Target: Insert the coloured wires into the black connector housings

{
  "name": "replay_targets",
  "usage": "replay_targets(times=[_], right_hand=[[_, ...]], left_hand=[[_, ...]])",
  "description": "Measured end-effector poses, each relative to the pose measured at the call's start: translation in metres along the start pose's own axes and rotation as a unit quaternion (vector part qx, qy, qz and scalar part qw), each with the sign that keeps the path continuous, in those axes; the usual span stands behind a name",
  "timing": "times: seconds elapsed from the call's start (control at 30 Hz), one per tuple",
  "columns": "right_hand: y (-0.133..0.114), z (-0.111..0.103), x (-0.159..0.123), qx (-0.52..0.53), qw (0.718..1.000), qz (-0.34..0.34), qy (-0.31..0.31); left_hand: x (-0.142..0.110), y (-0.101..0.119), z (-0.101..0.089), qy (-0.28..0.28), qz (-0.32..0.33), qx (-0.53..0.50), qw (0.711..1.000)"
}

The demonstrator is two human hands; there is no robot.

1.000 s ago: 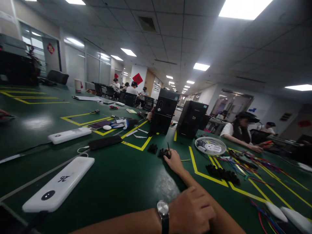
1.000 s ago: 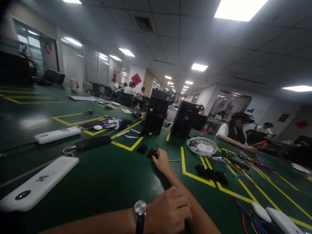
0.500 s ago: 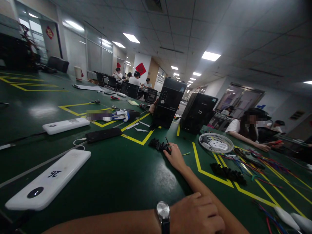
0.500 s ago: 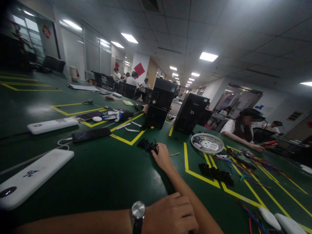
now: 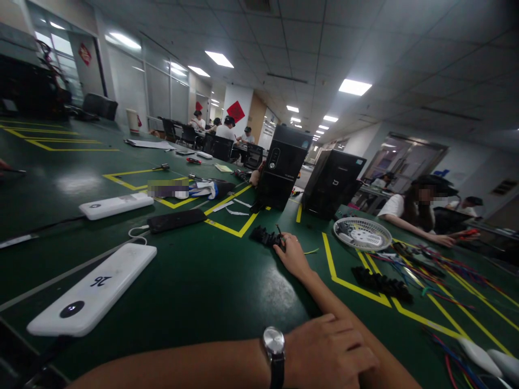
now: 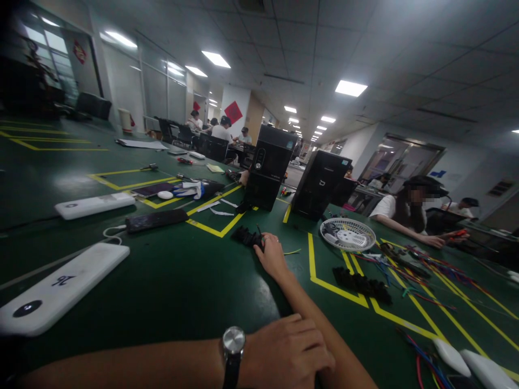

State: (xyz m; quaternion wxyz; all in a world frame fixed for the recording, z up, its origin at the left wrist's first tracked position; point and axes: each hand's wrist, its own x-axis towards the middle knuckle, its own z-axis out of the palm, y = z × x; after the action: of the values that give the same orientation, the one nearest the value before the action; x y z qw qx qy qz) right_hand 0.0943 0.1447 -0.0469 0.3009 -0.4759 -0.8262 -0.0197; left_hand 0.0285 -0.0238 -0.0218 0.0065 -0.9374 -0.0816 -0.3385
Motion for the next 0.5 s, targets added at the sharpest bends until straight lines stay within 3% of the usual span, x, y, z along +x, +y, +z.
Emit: replay_targets(times=[0.5], right_hand=[[-0.0003,0.0010,0.0009,0.001,1.000,-0.004,-0.005]], left_hand=[[0.0000,-0.0006,0.0028,-0.004,0.001,0.004,1.000]])
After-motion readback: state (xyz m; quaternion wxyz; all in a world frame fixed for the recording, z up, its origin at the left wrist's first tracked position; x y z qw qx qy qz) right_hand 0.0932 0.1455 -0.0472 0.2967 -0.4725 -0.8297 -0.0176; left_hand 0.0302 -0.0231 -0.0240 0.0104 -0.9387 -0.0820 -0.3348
